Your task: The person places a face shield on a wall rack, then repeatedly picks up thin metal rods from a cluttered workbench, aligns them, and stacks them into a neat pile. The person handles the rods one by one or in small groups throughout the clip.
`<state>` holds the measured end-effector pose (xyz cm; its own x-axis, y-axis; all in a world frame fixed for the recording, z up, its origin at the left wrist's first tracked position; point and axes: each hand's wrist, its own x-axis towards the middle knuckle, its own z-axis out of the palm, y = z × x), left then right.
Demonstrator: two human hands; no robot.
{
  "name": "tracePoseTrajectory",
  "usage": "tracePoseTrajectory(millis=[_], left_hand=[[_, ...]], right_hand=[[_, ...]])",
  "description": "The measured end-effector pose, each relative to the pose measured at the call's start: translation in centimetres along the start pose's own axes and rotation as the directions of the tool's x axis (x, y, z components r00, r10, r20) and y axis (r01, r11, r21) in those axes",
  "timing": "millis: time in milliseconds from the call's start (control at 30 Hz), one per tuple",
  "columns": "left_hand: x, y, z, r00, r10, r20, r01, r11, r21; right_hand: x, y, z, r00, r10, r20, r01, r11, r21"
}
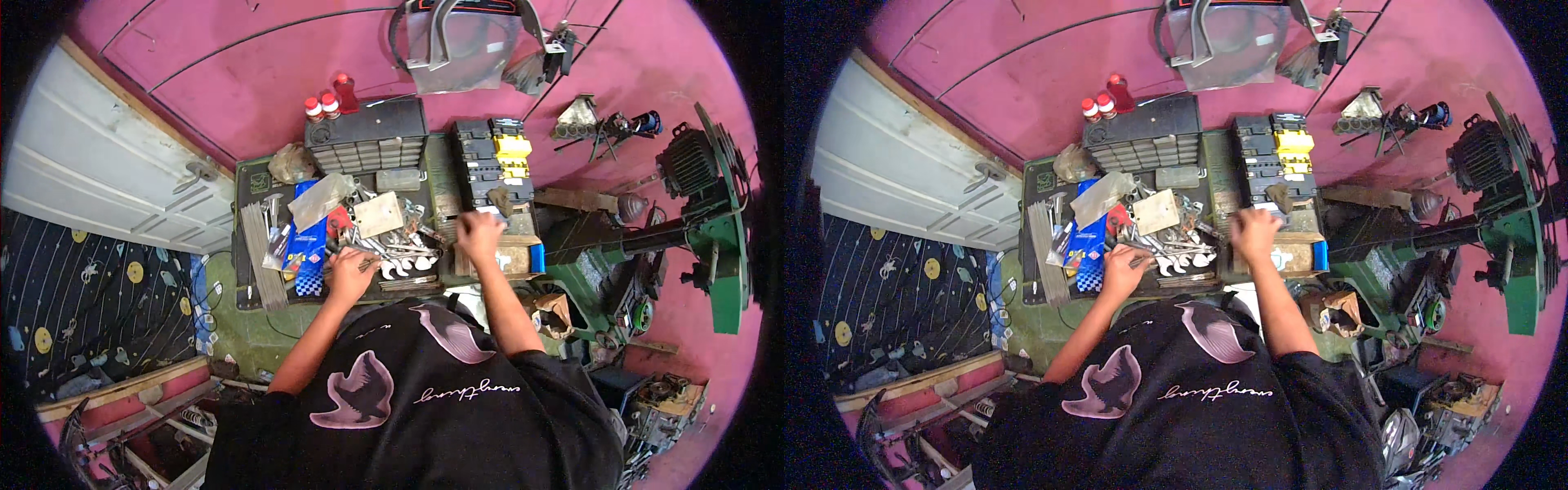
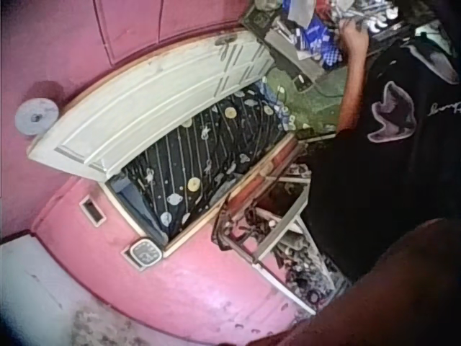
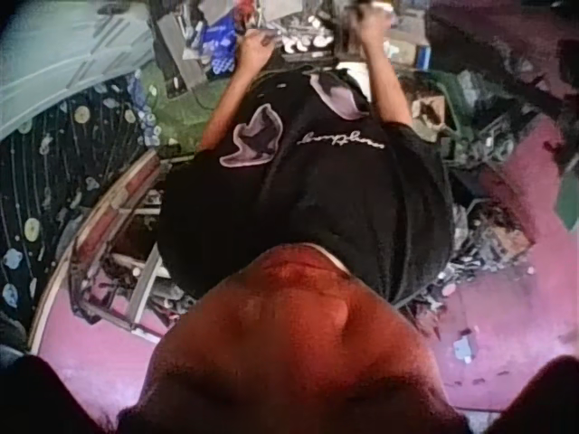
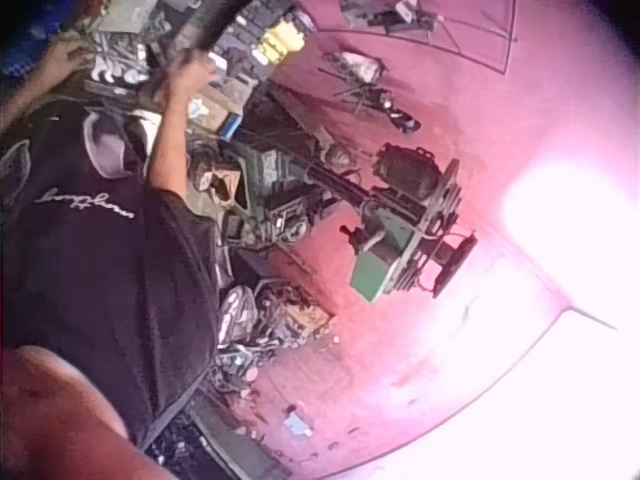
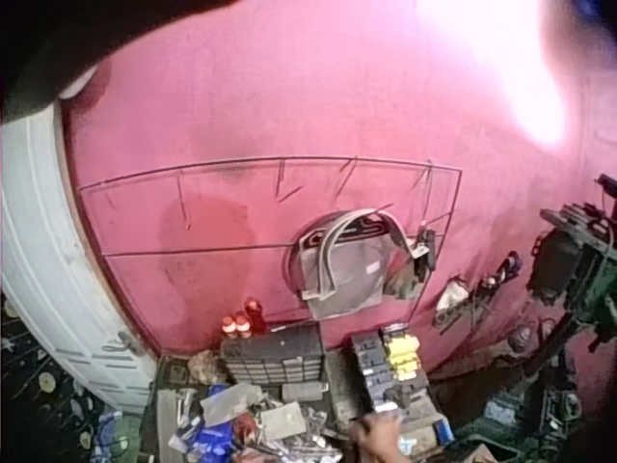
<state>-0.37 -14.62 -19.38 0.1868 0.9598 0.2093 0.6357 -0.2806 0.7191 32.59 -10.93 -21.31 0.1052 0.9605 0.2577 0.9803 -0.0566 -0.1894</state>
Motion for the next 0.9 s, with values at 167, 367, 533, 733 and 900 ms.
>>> tracePoseTrajectory(millis=[167,367,533,733,900], left_hand=[[2.5,2.8,0.7,0.994,-0.108,0.010,0.108,0.978,-0.181],[3.9,3.2,1.4,0.988,-0.136,0.068,0.145,0.978,-0.151],[4.1,4.8,1.8,0.996,-0.006,0.094,0.002,0.999,0.043],[2.9,5.0,2.1,1.000,-0.013,0.023,0.009,0.987,0.160],[2.4,4.5,1.6,0.996,-0.074,-0.042,0.079,0.991,0.111]], right_hand=[[2.2,8.7,-0.1,0.967,0.236,-0.100,-0.249,0.958,-0.143],[2.6,8.5,-1.2,0.978,0.170,0.125,-0.158,0.982,-0.101],[0.1,-1.6,-3.0,0.880,-0.284,0.382,-0.001,0.801,0.598],[-2.2,-7.7,-3.1,0.796,-0.476,0.373,0.270,0.832,0.485],[-1.4,-8.3,-4.1,0.761,-0.532,0.371,0.373,0.827,0.421]])
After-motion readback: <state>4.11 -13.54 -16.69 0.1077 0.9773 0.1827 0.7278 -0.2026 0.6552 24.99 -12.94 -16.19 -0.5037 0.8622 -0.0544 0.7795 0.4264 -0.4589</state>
